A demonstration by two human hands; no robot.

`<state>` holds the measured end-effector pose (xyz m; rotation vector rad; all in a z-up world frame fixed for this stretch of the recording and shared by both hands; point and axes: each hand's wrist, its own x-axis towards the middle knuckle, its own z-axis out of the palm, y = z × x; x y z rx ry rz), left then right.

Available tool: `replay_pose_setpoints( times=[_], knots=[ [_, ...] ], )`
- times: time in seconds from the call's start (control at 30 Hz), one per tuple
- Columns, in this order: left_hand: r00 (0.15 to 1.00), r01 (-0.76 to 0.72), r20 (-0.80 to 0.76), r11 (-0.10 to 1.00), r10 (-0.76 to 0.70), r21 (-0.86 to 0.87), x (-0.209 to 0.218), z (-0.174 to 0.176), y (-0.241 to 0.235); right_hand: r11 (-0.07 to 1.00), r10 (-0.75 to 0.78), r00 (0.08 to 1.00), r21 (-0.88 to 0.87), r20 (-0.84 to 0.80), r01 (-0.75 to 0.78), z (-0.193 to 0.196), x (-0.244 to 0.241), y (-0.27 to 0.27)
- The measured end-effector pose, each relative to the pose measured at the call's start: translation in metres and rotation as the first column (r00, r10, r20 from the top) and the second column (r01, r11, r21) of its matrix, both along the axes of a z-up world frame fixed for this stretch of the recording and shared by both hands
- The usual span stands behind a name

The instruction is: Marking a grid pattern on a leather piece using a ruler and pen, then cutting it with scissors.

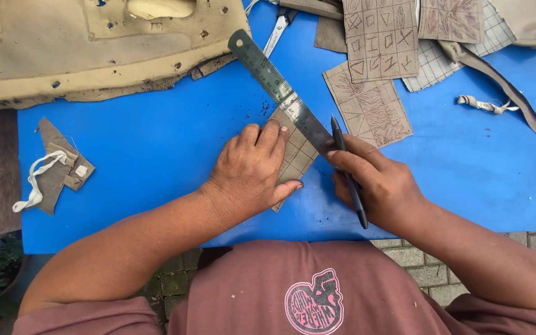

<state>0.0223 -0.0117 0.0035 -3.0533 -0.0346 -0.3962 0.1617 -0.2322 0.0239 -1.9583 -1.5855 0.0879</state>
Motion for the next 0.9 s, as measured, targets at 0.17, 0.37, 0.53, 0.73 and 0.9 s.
replay_pose_setpoints(
  times=[0.17,0.37,0.53,0.73,0.9],
  knots=[
    [1.0,0.024,0.021,0.999,-0.023,-0.038,0.001,0.005,0.002,0.998,0.042,0.965,-0.059,0.257,-0.028,0.005,0.002,0.01],
    [0.998,0.026,0.049,1.0,-0.027,0.002,0.0,0.006,0.002,0.988,0.078,0.957,-0.148,0.279,-0.037,0.003,0.009,0.009],
    [0.998,0.049,0.042,0.998,-0.05,0.024,0.0,0.004,0.004,0.992,0.091,0.975,-0.109,0.203,-0.07,0.001,0.012,0.01],
    [0.997,0.077,0.008,0.997,-0.077,0.018,0.001,-0.002,0.004,0.994,0.079,0.98,-0.087,0.185,-0.064,0.0,0.012,0.01],
    [0.997,0.08,-0.011,0.997,-0.08,-0.002,0.002,-0.004,0.005,0.993,0.085,0.977,-0.097,0.194,-0.067,-0.001,0.012,0.01]
  ],
)
